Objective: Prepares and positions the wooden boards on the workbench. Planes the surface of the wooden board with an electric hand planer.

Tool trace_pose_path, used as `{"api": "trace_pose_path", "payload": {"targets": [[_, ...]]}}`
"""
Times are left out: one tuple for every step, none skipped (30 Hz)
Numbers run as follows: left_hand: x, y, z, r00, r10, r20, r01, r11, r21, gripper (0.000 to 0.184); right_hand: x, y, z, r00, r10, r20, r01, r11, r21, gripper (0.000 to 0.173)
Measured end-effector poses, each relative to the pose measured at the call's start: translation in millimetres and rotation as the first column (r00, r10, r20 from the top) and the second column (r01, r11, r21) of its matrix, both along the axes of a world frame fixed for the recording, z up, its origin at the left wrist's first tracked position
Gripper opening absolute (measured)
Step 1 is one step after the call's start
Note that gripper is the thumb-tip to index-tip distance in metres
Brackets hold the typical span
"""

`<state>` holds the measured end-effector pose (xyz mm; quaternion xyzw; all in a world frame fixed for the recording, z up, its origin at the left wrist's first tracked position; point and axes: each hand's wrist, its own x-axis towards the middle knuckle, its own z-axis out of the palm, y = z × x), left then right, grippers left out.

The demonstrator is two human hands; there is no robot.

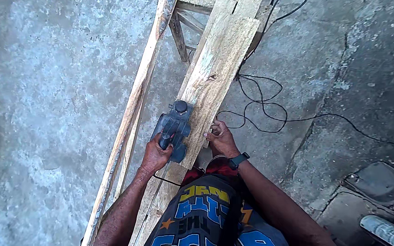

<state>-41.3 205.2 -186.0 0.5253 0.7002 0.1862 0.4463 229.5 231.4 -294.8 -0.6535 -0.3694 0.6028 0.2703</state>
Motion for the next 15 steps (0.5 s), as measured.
{"api": "trace_pose_path", "payload": {"targets": [[1.8,4.1,-0.3,1.0,-0.001,-0.002,0.001,1.0,0.002,0.029,-0.1,-0.4,-1.7,1.0,0.0,0.002,0.0,1.0,0.002,0.068],[3.5,8.6,-0.1,1.0,-0.002,-0.003,0.002,1.0,0.001,0.028,0.0,-1.0,-3.4,1.0,-0.001,0.003,0.001,1.0,0.003,0.068],[5.6,13.2,-0.2,1.0,-0.001,-0.007,0.001,1.0,0.002,0.027,0.5,-1.5,-4.7,1.0,-0.002,0.002,0.002,1.0,0.004,0.068],[7.9,17.9,-0.2,1.0,0.0,-0.009,0.0,1.0,0.003,0.027,0.8,-1.6,-4.7,1.0,-0.003,-0.001,0.003,1.0,0.002,0.068],[10.2,22.9,-0.2,1.0,0.002,-0.01,-0.002,1.0,0.0,0.027,0.8,-1.6,-4.1,1.0,-0.005,-0.009,0.005,1.0,-0.001,0.069],[12.4,27.9,0.1,1.0,0.004,-0.011,-0.004,1.0,-0.009,0.027,0.7,-1.9,-3.9,1.0,-0.002,-0.012,0.002,1.0,-0.002,0.07],[15.0,33.0,0.3,1.0,0.006,-0.01,-0.006,1.0,-0.02,0.027,0.9,-2.2,-4.3,1.0,0.002,-0.013,-0.002,1.0,0.0,0.07],[18.0,38.2,0.4,1.0,0.007,-0.005,-0.007,1.0,-0.027,0.026,1.4,-2.2,-4.6,1.0,0.006,-0.007,-0.006,1.0,0.006,0.07],[20.9,43.1,0.3,1.0,0.006,-0.002,-0.006,1.0,-0.029,0.025,2.0,-2.1,-4.5,1.0,0.011,-0.004,-0.011,1.0,0.014,0.07],[23.2,47.8,0.9,1.0,0.002,-0.004,-0.002,0.999,-0.034,0.025,2.3,-2.1,-4.6,1.0,0.017,0.001,-0.017,1.0,0.019,0.069],[25.1,52.5,1.3,1.0,-0.002,-0.006,0.001,0.999,-0.036,0.024,2.4,-1.9,-4.4,1.0,0.022,0.004,-0.022,0.999,0.023,0.069],[26.6,56.6,1.5,1.0,-0.006,-0.008,0.005,0.999,-0.033,0.024,2.5,-1.8,-4.0,1.0,0.028,0.008,-0.028,0.999,0.026,0.069],[27.7,60.5,1.9,1.0,-0.012,-0.013,0.011,1.0,-0.029,0.023,2.5,-1.7,-3.3,0.999,0.032,0.008,-0.032,0.999,0.029,0.069],[28.6,64.1,2.5,1.0,-0.02,-0.019,0.019,0.999,-0.028,0.023,2.7,-1.6,-2.6,0.999,0.036,0.011,-0.036,0.999,0.027,0.07],[29.2,66.7,3.0,0.999,-0.026,-0.026,0.026,0.999,-0.027,0.022,2.8,-1.3,-1.8,0.999,0.039,0.014,-0.039,0.999,0.021,0.071]]}}
